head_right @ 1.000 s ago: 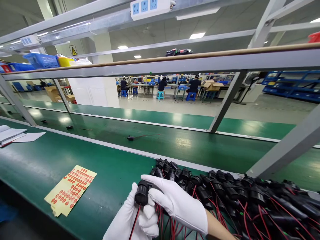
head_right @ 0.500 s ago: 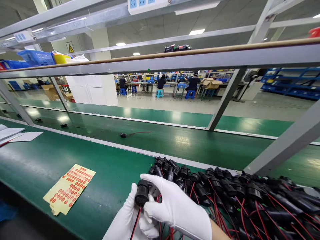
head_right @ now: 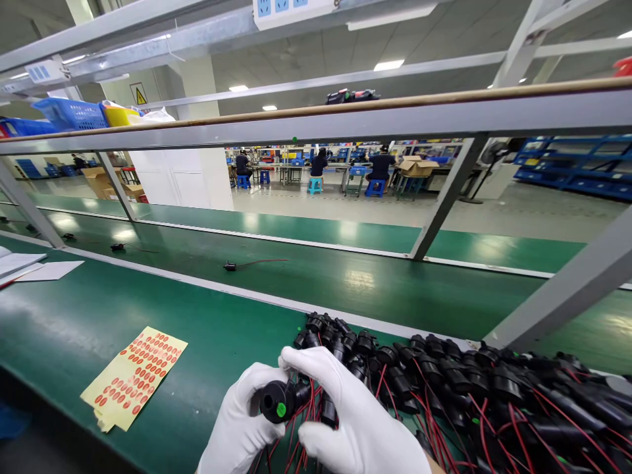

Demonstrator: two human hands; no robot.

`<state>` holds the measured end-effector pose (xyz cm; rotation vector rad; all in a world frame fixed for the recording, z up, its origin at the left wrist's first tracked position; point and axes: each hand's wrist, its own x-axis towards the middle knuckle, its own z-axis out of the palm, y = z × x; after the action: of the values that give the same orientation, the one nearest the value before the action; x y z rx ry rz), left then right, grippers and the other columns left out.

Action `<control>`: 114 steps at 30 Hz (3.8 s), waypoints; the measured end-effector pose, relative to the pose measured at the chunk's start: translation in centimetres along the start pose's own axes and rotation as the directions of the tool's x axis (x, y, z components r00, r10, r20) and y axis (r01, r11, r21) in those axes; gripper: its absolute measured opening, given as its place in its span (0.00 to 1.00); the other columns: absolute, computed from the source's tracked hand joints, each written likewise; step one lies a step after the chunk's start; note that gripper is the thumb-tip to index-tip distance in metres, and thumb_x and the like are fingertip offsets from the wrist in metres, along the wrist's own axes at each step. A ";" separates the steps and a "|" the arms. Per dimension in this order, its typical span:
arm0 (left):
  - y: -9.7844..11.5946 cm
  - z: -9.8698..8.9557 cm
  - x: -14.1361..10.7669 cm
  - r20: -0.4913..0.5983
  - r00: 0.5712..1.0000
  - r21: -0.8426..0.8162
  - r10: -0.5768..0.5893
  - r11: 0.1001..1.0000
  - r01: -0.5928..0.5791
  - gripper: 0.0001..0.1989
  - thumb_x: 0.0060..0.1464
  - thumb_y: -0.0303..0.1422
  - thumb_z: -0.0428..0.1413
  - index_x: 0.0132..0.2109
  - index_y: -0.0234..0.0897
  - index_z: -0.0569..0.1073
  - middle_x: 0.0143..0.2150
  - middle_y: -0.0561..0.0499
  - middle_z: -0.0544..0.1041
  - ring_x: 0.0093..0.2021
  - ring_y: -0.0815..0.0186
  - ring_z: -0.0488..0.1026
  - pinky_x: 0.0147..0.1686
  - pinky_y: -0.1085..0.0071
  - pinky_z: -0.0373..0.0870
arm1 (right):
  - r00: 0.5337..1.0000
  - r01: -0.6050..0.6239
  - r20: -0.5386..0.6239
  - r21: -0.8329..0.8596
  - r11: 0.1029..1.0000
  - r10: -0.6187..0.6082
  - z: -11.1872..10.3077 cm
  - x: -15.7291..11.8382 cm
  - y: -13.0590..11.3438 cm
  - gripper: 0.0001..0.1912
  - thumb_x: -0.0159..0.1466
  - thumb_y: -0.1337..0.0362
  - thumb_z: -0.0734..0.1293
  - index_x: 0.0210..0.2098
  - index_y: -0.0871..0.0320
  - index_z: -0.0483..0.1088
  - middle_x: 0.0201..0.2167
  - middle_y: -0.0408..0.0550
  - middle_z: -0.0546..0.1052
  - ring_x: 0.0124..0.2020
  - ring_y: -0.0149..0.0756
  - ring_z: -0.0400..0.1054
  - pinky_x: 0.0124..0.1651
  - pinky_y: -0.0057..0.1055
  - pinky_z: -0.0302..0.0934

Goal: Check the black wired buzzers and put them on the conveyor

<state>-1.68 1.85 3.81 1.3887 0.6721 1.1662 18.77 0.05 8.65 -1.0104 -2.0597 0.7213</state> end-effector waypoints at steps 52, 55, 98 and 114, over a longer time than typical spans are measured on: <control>0.0 1.0 -0.9 0.095 0.994 0.123 -0.045 0.992 0.033 0.23 0.54 0.56 0.58 0.47 0.46 0.81 0.41 0.50 0.73 0.44 0.60 0.70 0.45 0.68 0.64 | 0.917 -0.399 0.142 0.368 0.840 0.373 0.4 1.7 -4.7 0.13 0.46 0.68 0.59 0.33 0.53 0.60 0.35 0.43 0.64 0.38 0.39 0.60 0.42 0.37 0.56; -0.1 0.9 -1.1 0.105 0.994 0.210 -0.015 0.978 -0.007 0.20 0.58 0.52 0.57 0.49 0.47 0.80 0.42 0.49 0.75 0.44 0.59 0.70 0.47 0.67 0.65 | 0.916 -0.396 0.130 0.441 0.805 0.379 0.8 1.5 -4.4 0.12 0.47 0.68 0.60 0.32 0.53 0.59 0.33 0.41 0.62 0.34 0.36 0.59 0.38 0.34 0.56; -0.2 1.4 -0.7 -0.111 0.973 0.002 -0.204 0.979 0.206 0.34 0.53 0.62 0.53 0.48 0.37 0.80 0.36 0.46 0.81 0.30 0.62 0.76 0.32 0.68 0.74 | 0.915 -0.382 0.138 0.601 0.702 0.379 4.4 1.8 1.3 0.22 0.51 0.58 0.72 0.45 0.54 0.68 0.31 0.42 0.73 0.28 0.37 0.68 0.31 0.34 0.63; -7.8 -5.1 -1.1 -0.585 0.806 0.195 -0.085 0.951 0.241 0.24 0.64 0.49 0.50 0.52 0.37 0.77 0.54 0.42 0.78 0.55 0.57 0.76 0.58 0.63 0.71 | 0.950 -0.312 -0.191 -0.557 0.770 0.246 -2.7 23.9 12.5 0.14 0.71 0.60 0.66 0.52 0.61 0.71 0.50 0.51 0.75 0.45 0.39 0.74 0.47 0.40 0.71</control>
<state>-4.98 4.30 -4.69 1.1498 1.3949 1.4005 15.91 27.00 9.60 -1.6916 -2.0973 0.1420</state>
